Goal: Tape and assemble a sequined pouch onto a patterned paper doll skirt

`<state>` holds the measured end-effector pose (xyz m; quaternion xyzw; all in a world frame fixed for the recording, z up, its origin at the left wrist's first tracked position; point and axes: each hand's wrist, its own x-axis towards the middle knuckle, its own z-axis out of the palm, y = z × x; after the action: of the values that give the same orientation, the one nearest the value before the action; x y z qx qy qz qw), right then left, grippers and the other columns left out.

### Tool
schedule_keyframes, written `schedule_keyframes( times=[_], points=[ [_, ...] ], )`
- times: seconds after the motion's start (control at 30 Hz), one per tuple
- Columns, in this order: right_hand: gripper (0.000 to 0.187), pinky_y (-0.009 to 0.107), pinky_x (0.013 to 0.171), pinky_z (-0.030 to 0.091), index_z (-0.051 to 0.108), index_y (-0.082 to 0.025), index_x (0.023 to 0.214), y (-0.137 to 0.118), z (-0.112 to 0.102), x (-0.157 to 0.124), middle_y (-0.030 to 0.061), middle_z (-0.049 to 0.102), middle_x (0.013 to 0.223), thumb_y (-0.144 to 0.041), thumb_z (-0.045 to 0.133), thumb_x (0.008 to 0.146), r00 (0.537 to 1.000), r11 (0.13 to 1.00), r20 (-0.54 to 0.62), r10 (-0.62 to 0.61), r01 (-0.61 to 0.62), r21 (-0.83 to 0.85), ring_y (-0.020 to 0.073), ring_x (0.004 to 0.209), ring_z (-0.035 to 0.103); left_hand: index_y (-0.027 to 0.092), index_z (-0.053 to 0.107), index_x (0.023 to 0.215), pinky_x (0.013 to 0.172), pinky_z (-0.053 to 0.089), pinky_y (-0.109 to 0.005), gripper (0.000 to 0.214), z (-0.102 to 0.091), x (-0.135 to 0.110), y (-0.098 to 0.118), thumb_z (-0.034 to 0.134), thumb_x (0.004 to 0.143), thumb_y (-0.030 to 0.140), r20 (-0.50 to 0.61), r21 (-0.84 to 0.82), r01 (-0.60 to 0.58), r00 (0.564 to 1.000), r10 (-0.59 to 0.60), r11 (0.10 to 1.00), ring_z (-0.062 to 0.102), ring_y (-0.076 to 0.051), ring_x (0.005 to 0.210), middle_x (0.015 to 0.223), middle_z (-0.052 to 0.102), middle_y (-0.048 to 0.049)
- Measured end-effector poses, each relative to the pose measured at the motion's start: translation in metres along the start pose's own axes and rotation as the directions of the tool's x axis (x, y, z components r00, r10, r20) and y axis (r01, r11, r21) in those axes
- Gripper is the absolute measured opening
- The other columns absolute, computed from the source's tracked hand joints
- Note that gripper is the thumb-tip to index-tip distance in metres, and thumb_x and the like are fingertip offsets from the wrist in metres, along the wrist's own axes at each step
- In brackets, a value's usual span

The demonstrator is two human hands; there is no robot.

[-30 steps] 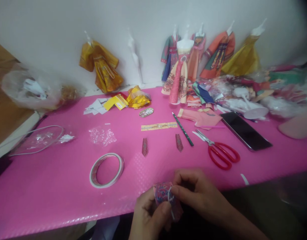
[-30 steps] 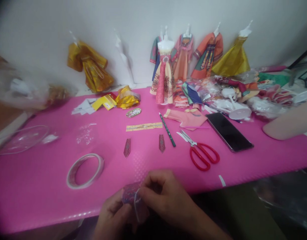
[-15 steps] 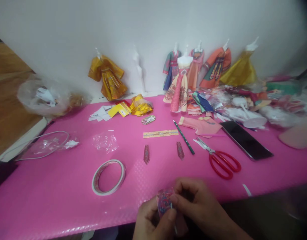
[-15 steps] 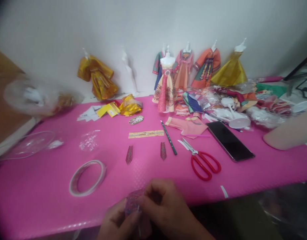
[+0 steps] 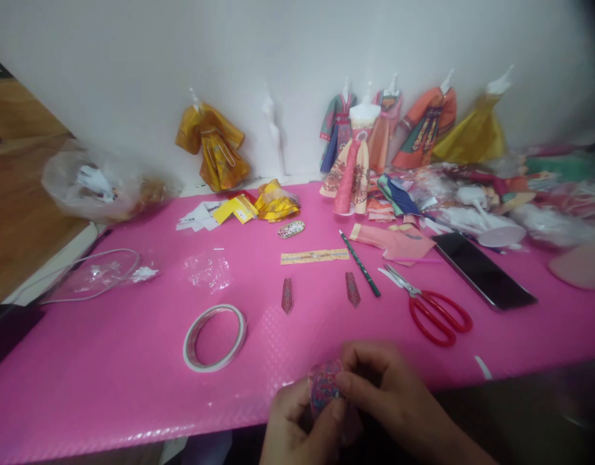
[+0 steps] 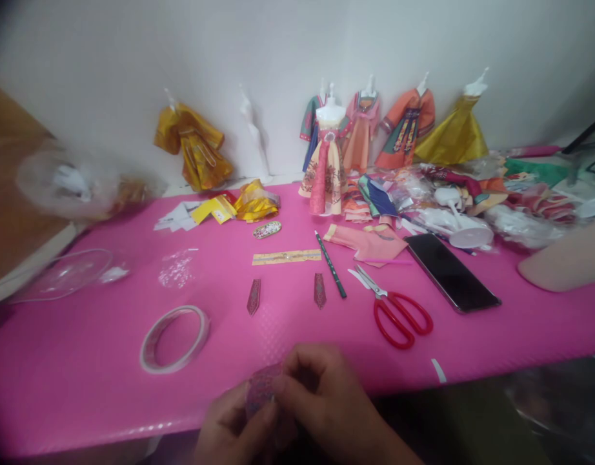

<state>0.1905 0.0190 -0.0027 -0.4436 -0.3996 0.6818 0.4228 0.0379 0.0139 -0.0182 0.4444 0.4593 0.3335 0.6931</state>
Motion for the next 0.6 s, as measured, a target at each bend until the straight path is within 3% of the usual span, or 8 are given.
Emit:
schedule_keyframes(
  times=[0.17, 0.27, 0.47, 0.6],
  points=[
    [0.036, 0.023, 0.052, 0.043, 0.052, -0.017, 0.067, -0.001, 0.001, 0.001, -0.001, 0.06, 0.054, -0.045, 0.069, 0.083, 1.0, 1.0, 0.027, -0.004, 0.003, 0.028, 0.0121, 0.051, 0.059, 0.014, 0.063, 0.068, 0.044, 0.033, -0.018, 0.049, 0.001, 0.0, 0.003, 0.07, 0.075, 0.062, 0.01, 0.02, 0.021, 1.0, -0.022, 1.0, 0.045, -0.008, 0.047, 0.059, 0.058, -0.0013],
    [0.038, 0.025, 0.054, 0.046, 0.054, -0.016, 0.069, -0.001, 0.001, 0.002, -0.0002, 0.061, 0.057, -0.048, 0.071, 0.081, 0.999, 0.999, 0.04, 0.008, -0.009, 0.037, 0.0134, 0.054, 0.061, 0.013, 0.064, 0.068, 0.045, 0.03, -0.017, 0.052, 0.007, 0.0, 0.009, 0.071, 0.073, 0.064, -0.078, -0.01, 0.042, 0.996, -0.042, 0.999, 0.041, -0.007, 0.047, 0.054, 0.051, 0.0018],
    [0.037, 0.024, 0.053, 0.044, 0.052, -0.017, 0.069, 0.0, 0.0, 0.002, -0.0018, 0.061, 0.056, -0.048, 0.068, 0.085, 1.0, 1.0, 0.013, -0.004, 0.004, 0.006, 0.012, 0.052, 0.059, 0.014, 0.066, 0.073, 0.043, 0.03, -0.017, 0.052, 0.005, 0.002, 0.005, 0.07, 0.073, 0.066, 0.014, -0.019, 0.034, 0.999, -0.033, 0.999, 0.042, -0.007, 0.044, 0.058, 0.056, -0.0003],
    [0.039, 0.023, 0.056, 0.044, 0.052, -0.017, 0.068, -0.001, -0.002, 0.002, -0.0023, 0.058, 0.059, -0.049, 0.069, 0.083, 0.999, 0.999, 0.003, -0.032, 0.032, -0.028, 0.0117, 0.057, 0.058, 0.015, 0.066, 0.073, 0.043, 0.033, -0.018, 0.05, 0.007, 0.004, 0.004, 0.072, 0.071, 0.065, -0.029, -0.053, 0.047, 0.998, -0.049, 0.997, 0.046, -0.009, 0.046, 0.057, 0.058, -0.0004]
  ],
)
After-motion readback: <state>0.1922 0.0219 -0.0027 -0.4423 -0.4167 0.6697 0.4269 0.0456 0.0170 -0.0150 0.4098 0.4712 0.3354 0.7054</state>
